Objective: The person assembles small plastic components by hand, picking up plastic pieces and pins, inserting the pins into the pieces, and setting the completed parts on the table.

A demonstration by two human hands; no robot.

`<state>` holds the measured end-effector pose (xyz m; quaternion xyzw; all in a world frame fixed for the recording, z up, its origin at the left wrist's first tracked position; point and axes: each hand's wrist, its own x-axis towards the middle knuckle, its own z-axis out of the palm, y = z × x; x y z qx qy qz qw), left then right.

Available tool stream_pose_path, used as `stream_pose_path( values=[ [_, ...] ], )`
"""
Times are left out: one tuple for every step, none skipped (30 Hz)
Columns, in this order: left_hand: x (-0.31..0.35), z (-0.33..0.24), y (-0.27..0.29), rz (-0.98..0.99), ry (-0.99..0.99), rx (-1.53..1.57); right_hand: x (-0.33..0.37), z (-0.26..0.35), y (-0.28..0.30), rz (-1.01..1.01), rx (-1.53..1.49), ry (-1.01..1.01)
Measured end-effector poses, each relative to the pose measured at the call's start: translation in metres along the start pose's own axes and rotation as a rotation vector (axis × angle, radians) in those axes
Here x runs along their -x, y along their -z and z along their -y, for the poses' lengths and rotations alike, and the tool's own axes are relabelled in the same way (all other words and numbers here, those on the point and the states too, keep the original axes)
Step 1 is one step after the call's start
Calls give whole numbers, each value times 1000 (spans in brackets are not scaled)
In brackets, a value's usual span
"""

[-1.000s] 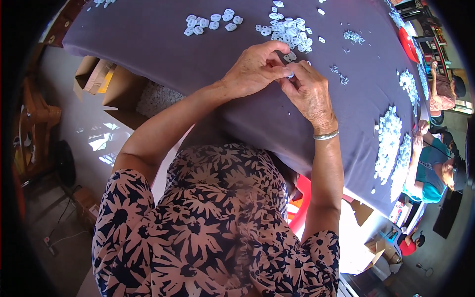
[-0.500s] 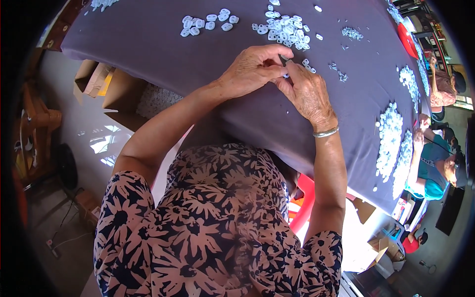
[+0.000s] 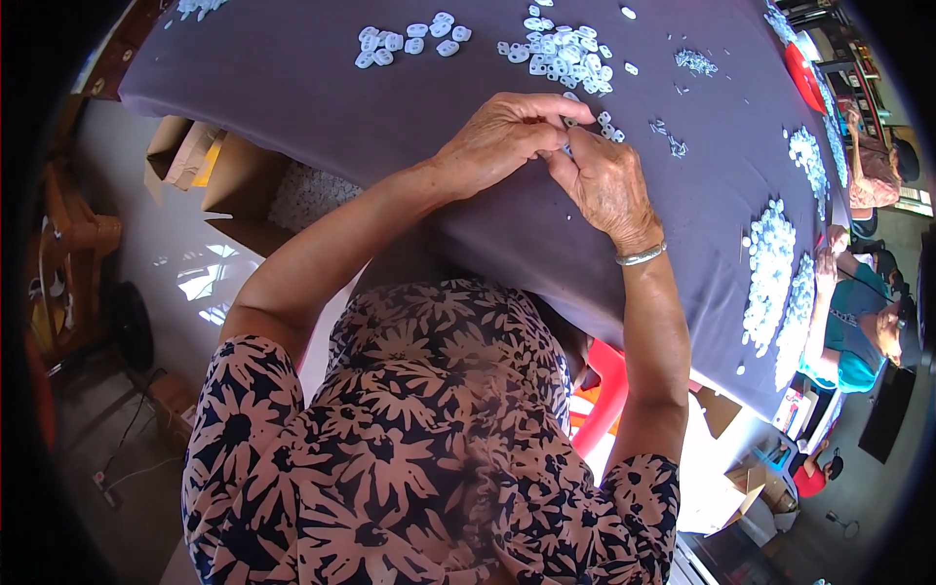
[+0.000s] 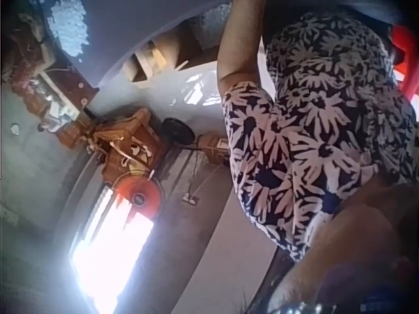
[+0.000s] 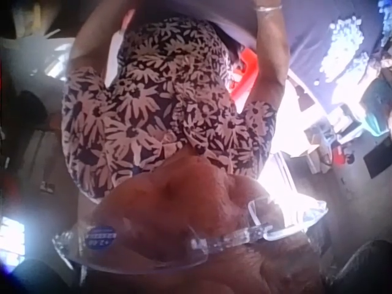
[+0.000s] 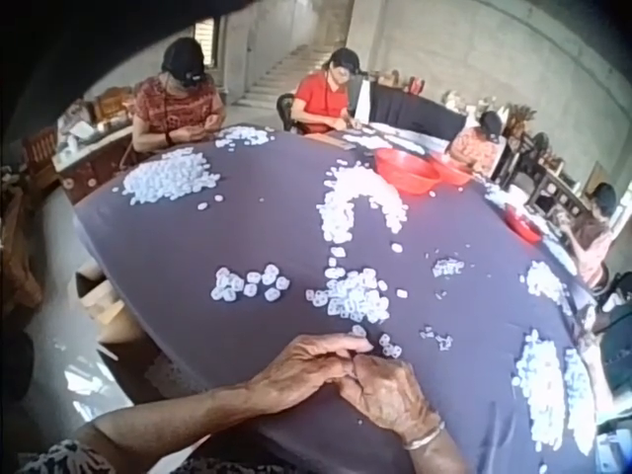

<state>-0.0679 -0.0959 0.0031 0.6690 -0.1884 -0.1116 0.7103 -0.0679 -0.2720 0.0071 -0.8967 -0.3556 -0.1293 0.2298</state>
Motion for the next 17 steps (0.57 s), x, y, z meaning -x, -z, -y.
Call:
stream_pose_path(
  values=[
    [0, 1, 1, -1, 2, 0, 0, 1, 0, -3, -2, 4],
    [0, 1, 1, 13, 21, 11, 0, 2, -1, -6, -3, 8],
    [-1, 2, 2, 27, 40, 23, 0, 2, -1, -5, -5, 6],
    [-2, 2, 3, 27, 43, 24, 0, 1, -2, -8, -1, 6],
    [-3, 3, 3, 33, 28, 14, 1, 0, -4, -10, 2, 3],
    [-3, 4, 3, 40, 13, 5, 0, 0, -5, -7, 0, -2],
    [-3, 4, 3, 43, 18, 8, 0, 0, -5, -1, 14, 0],
    [-3, 3, 3, 45, 24, 19, -1, 0, -6, 6, 28, 4],
    [-3, 3, 4, 47, 30, 30, -2, 0, -6, 8, 27, 0],
    [-5, 6, 8, 84, 15, 37, -2, 1, -5, 0, 30, -7],
    [-5, 6, 7, 88, 16, 39, -2, 1, -5, -8, 35, -14],
    [-5, 3, 6, 50, 40, 20, -3, 4, -5, -8, 37, -17],
    [-5, 2, 6, 13, 62, 1, -4, 8, -6, -24, 39, -34],
    [-5, 3, 9, 39, 31, -21, -6, 10, -4, -44, 46, -50],
    [-6, 3, 12, 44, 24, -22, -6, 9, 0, -49, 53, -51],
    [-6, 2, 13, -2, 42, -68, -7, 9, 3, -29, 68, -68],
    [-5, 0, 13, -48, 60, -114, -6, 10, 6, -10, 82, -86]
  ],
)
